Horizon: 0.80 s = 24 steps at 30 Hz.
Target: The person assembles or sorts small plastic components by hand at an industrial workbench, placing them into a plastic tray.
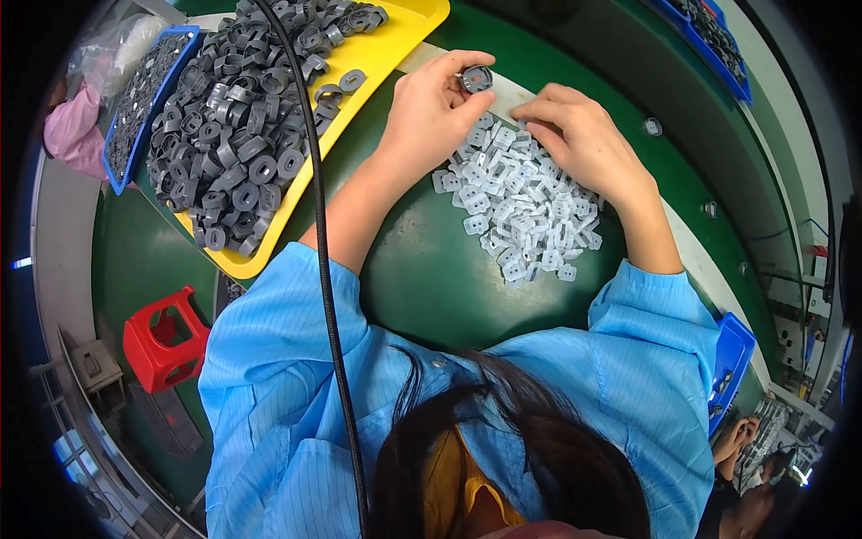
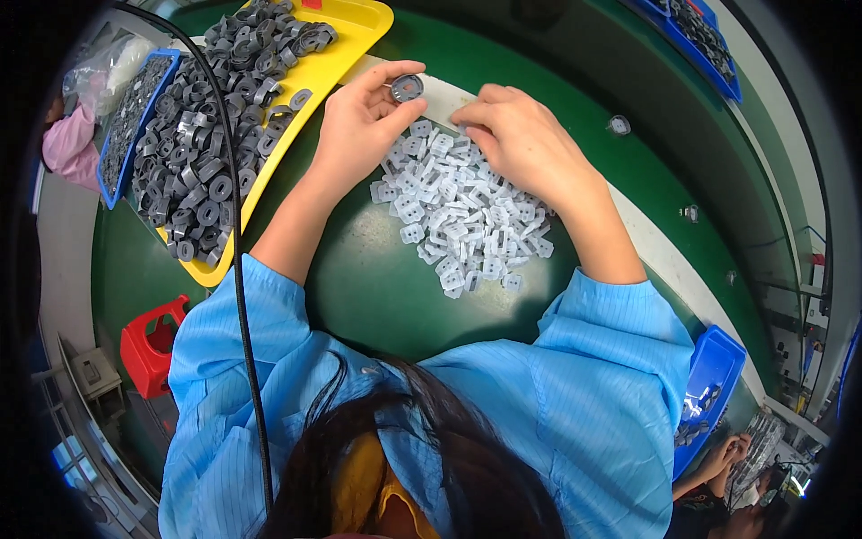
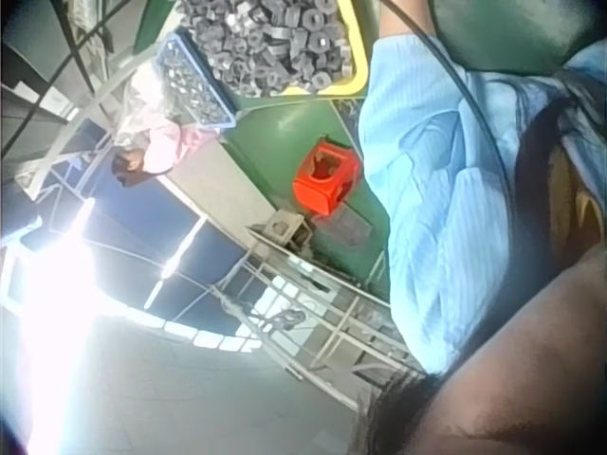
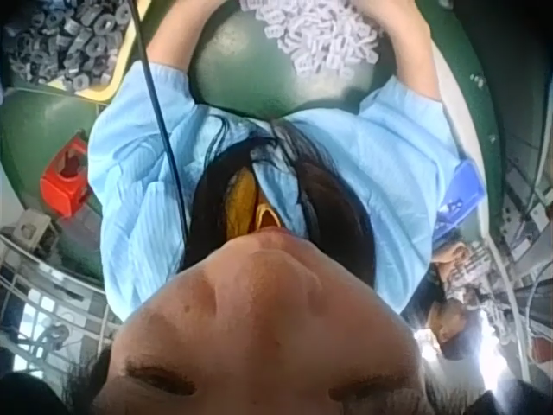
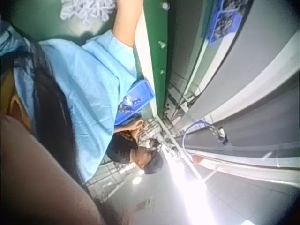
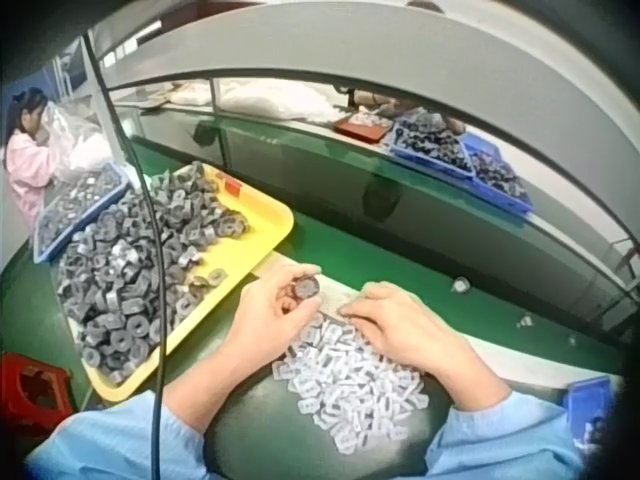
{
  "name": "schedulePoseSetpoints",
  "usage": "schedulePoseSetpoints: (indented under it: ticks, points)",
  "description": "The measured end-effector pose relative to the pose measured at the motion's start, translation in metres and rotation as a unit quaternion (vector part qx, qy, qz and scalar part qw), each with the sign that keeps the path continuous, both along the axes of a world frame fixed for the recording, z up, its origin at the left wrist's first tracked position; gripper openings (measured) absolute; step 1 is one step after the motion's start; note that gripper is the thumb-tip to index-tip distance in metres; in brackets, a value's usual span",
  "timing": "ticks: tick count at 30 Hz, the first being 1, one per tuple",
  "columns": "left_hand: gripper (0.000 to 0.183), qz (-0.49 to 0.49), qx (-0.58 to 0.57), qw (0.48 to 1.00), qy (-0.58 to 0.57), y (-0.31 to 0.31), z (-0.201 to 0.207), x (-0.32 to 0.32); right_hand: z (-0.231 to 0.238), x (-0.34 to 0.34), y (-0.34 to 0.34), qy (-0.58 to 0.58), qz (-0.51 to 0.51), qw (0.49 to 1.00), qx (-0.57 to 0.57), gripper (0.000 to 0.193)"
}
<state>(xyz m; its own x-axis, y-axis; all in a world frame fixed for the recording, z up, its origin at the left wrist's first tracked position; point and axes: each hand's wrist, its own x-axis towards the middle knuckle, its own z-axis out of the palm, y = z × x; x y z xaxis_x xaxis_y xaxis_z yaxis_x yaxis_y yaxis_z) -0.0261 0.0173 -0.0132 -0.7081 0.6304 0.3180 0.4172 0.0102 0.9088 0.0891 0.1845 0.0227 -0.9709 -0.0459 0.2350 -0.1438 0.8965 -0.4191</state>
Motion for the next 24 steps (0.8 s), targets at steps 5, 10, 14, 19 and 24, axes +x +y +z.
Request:
schedulePoseSetpoints:
  ticks: [5,10,14,19,24]
  points:
    - [0.033,0.006,-0.030,0.999,0.032,-0.002,0.012,0.015,0.011,0.006,0.015,-0.081,-0.072,0.993,-0.050,0.017]
    - [0.033,0.027,0.046,0.998,0.045,0.005,0.007,0.025,0.009,-0.006,-0.013,-0.015,-0.081,0.905,-0.417,0.015]
    - [0.032,0.047,0.044,0.992,0.108,0.008,0.005,0.026,0.002,-0.008,-0.021,0.019,-0.121,0.892,-0.435,0.015]
    - [0.034,0.051,0.041,0.987,0.149,0.008,0.009,0.027,-0.004,-0.009,-0.022,0.062,-0.116,0.916,-0.378,0.013]
    - [0.031,0.056,0.063,0.985,0.150,0.007,0.005,0.025,-0.005,-0.009,-0.025,0.038,-0.125,0.901,-0.414,0.013]
